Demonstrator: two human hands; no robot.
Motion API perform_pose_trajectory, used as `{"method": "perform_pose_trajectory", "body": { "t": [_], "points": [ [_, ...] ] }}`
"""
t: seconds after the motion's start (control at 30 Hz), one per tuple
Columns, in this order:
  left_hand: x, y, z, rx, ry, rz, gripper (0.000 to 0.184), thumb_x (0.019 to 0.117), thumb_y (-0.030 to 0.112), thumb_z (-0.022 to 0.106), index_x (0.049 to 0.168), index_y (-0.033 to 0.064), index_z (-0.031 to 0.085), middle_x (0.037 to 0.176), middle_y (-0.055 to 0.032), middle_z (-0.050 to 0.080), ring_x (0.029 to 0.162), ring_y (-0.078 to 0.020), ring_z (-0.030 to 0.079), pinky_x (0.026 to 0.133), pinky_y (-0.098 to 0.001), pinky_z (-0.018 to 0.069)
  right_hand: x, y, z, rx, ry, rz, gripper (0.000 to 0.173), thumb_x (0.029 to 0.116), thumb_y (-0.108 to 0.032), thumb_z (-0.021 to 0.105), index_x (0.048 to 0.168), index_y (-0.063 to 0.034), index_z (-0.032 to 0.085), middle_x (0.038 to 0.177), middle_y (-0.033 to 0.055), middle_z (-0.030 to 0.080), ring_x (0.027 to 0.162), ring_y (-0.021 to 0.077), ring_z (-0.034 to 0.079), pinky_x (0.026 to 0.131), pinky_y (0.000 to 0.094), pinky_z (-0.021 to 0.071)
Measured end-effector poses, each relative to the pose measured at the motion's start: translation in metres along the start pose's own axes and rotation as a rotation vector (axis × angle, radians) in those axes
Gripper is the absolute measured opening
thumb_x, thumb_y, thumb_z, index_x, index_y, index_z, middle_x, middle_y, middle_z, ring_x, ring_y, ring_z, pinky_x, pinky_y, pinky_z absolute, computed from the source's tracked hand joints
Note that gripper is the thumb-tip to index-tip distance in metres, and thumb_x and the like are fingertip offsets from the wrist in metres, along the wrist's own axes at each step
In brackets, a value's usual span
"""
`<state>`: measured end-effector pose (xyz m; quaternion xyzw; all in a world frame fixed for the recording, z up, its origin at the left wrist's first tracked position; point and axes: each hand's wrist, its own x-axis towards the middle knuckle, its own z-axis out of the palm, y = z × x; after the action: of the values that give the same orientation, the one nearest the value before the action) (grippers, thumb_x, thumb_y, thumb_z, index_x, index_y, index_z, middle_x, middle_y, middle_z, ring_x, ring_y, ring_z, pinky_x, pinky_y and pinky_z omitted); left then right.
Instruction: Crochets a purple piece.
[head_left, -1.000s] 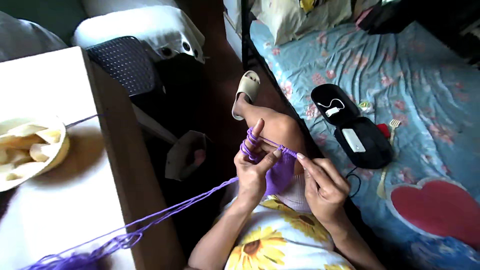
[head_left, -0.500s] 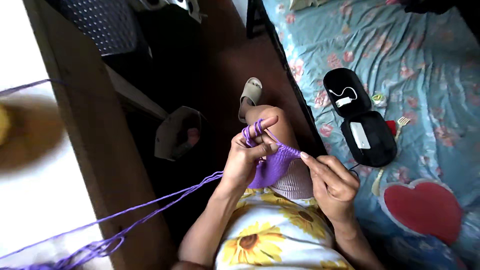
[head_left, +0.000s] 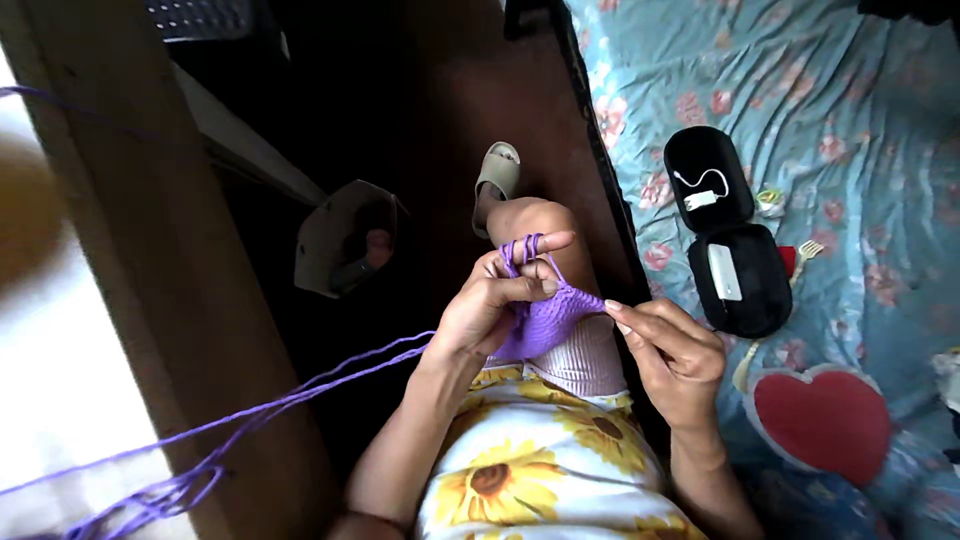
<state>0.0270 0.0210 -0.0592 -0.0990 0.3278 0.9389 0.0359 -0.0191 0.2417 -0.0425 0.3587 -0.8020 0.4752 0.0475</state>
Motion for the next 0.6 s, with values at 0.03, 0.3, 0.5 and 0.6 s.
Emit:
{"method": "perform_pose_trajectory", "body": {
  "t": [0.03,0.3,0.5,0.6],
  "points": [
    [0.000,0.000,-0.001,-0.011,-0.011,0.001,0.045,0.0845,-0.007,0.057,0.127,0.0020,0.067,0.077,-0.0027,0.071,0.066,-0.0050,0.065,0.064,-0.0207,0.0561,0.001,0.001,-0.001,0.047,-0.015,0.020,0.018,0.0968,-0.003,0.065,0.106,-0.0043,0.080,0.087,0.0050,0.068,0.081,-0.0008,0.062,0.075,0.0111,0.0513],
    [-0.001,0.001,0.000,0.124,0.028,0.085,0.051,0.0853,-0.008,0.057,0.135,0.0017,0.061,0.083,-0.0024,0.072,0.069,-0.0047,0.066,0.065,-0.0197,0.0559,0.006,0.003,0.003,0.207,-0.051,0.179,0.019,0.0943,-0.002,0.066,0.107,-0.0022,0.080,0.087,0.0001,0.069,0.081,-0.0023,0.061,0.076,0.0119,0.0533],
    [-0.001,-0.002,0.005,0.311,0.196,0.182,0.068,0.0809,-0.014,0.067,0.145,0.0066,0.056,0.078,-0.0030,0.071,0.063,-0.0058,0.063,0.062,-0.0203,0.0554,0.008,0.005,0.012,0.179,-0.027,0.193,0.018,0.0934,-0.001,0.066,0.105,-0.0006,0.080,0.087,0.0016,0.069,0.081,-0.0021,0.061,0.075,0.0114,0.0532],
    [-0.003,-0.005,0.011,0.259,0.230,0.210,0.071,0.0810,-0.014,0.067,0.148,0.0078,0.054,0.078,-0.0038,0.072,0.063,-0.0061,0.064,0.064,-0.0209,0.0559,0.006,0.006,0.016,0.515,0.004,0.397,0.020,0.0900,0.003,0.067,0.106,-0.0016,0.079,0.092,-0.0002,0.075,0.075,-0.0016,0.064,0.068,0.0143,0.0541]
  ]
}}
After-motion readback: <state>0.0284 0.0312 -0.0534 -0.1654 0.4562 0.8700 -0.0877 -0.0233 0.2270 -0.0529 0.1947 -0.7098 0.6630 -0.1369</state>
